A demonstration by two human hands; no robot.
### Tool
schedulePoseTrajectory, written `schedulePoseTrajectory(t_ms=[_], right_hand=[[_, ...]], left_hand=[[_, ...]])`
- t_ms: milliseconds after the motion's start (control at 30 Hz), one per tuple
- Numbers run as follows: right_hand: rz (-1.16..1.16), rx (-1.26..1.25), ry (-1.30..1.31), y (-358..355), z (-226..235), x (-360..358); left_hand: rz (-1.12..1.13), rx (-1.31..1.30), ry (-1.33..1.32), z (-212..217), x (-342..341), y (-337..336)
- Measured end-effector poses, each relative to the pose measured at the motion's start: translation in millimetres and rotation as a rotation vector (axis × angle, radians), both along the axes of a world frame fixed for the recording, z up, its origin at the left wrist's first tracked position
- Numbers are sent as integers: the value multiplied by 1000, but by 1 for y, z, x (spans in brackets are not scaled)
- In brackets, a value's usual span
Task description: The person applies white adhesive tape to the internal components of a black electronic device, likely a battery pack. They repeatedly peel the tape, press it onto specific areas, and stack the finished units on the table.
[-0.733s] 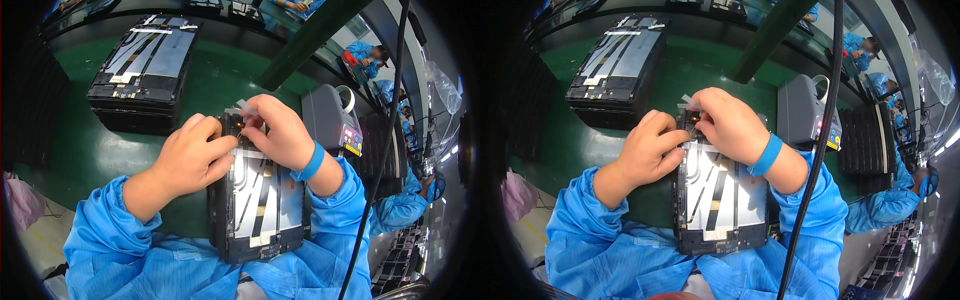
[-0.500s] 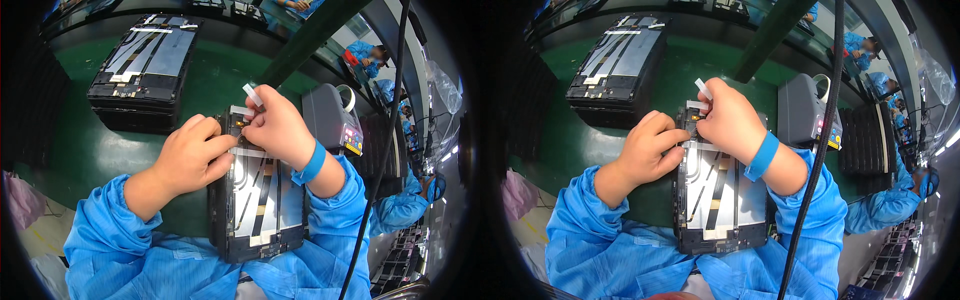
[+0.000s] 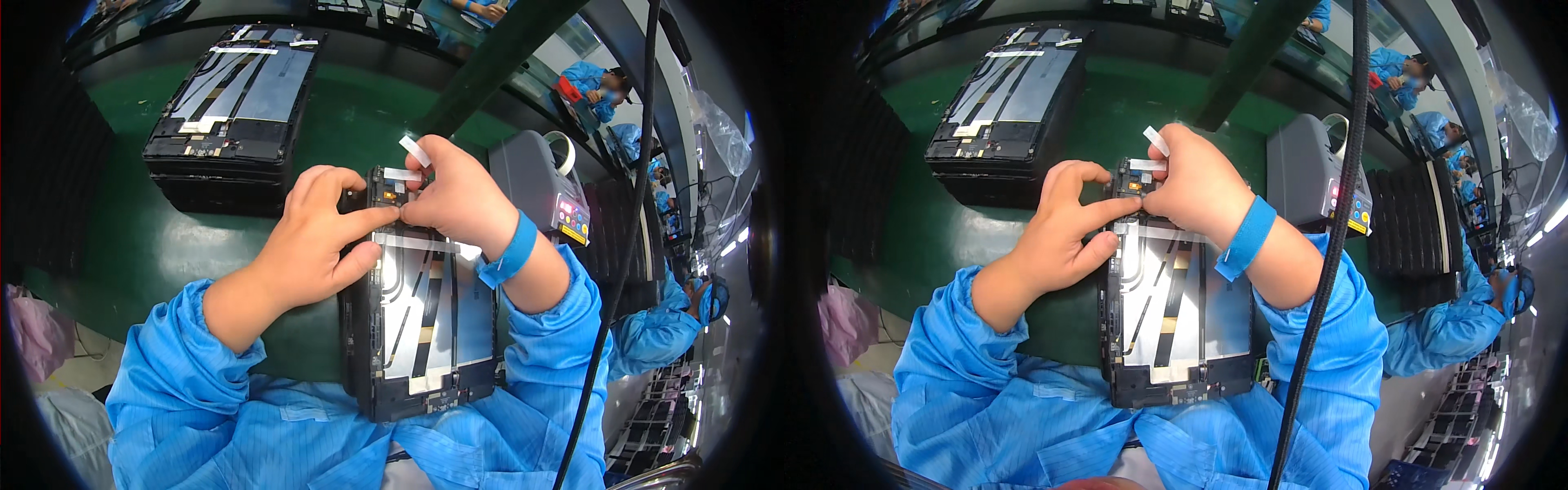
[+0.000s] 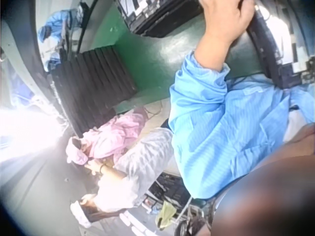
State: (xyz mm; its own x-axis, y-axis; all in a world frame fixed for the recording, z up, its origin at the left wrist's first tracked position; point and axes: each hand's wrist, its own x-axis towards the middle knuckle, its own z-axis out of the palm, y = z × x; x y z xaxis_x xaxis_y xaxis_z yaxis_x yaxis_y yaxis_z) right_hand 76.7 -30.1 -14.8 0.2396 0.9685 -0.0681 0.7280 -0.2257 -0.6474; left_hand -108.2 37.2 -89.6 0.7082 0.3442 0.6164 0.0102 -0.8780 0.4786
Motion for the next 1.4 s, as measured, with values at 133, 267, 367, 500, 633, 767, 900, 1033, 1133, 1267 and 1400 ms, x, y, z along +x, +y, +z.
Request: schedulePoseTrajectory(t_ms=[133, 267, 367, 500, 633, 767, 900, 1033, 1133, 1267, 1400], right_hand=[[91, 66, 167, -4, 2, 3], [308, 155, 194, -15, 10, 22], [531, 232, -202, -17, 17, 15], [573, 363, -396, -6, 4, 4], [292, 410, -137, -14, -3, 4], [174, 230, 461, -15, -25, 15], [214, 225, 788, -12, -17, 10], [160, 251, 757, -11, -12, 15], [145, 220, 599, -12, -18, 9], [173, 273, 843, -11, -20, 12], [114, 200, 821, -11, -8, 18]], left_hand=[[0, 26, 27, 0, -1, 2], [42, 89, 40, -1, -1, -1], [55, 81, 44, -1, 0, 0], [67, 67, 41, -5, -1, 1], [44, 56, 79, -6, -4, 2], [23, 37, 77, -7, -3, 2], [24, 23, 87, -6, -3, 3], [10, 10, 57, -6, -3, 4], [13, 32, 85, -5, -4, 3], [4, 11, 65, -6, -3, 4], [0, 2, 49, -7, -3, 4]])
